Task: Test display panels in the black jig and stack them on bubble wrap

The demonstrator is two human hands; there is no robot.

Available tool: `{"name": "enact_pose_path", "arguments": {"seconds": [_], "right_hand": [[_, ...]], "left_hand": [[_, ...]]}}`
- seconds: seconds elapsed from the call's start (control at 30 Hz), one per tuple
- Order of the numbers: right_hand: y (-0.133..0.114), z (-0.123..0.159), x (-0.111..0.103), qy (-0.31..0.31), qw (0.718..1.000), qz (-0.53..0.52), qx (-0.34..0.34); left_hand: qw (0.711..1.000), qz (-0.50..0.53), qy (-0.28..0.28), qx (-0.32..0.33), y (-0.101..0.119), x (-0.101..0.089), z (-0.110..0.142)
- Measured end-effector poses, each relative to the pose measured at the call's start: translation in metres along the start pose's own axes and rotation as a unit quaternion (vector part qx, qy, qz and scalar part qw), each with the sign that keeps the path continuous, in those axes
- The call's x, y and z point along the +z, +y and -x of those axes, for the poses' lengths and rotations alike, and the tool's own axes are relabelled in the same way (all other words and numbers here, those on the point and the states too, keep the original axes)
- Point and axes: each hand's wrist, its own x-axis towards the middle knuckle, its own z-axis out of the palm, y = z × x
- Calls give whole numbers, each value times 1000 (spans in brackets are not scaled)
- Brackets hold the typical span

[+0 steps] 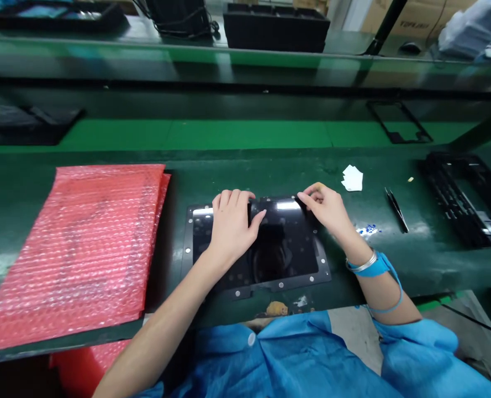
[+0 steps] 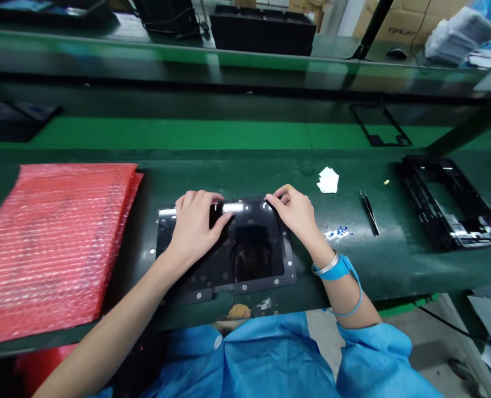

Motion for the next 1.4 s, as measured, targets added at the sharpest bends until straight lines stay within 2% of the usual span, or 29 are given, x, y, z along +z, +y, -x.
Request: {"name": "enact_pose_path", "arguments": {"seconds": [0.1,0.23,0.3,0.37,0.43,0.53,0.57,0.67,0.73,0.83,0.9,0.97,1.2,1.4], "right_hand": [[1,4,6,-52,993,-105,-17],[3,11,12,-79,977,-197,-6],[3,13,14,-70,971,-229,3],[3,15,17,-56,966,-253,11],[2,16,19,-44,962,-270,18],[-2,19,21,-32,958,-283,26],[-4,20,20,-29,957,-288,27],[-10,23,17,-40,950,-310,22],[-15,25,13,-72,947,-311,16],[-20,27,6,-151,949,-275,-2],[-22,28,4,-200,948,-249,-16],[-23,31,3,-221,948,-230,-21],[-26,38,4,-188,956,-225,4],[-18,28,9,-182,917,-350,62]], "left_hand": [[996,66,56,18,-1,-15,7],[985,150,79,32,-8,-38,21],[976,186,113,-10,-18,-46,27],[953,234,170,-85,-33,-48,32],[912,322,183,-179,-48,-46,34],[809,480,121,-316,-62,-37,34],[777,512,120,-346,-64,-35,33],[697,547,212,-413,-62,-35,27],[646,555,271,-448,-58,-40,23],[591,563,297,-495,-53,-50,18],[577,571,299,-502,-51,-54,17],[578,583,296,-489,-52,-55,18],[581,573,327,-477,-64,-48,19],[622,588,253,-451,-67,-46,22]]}}
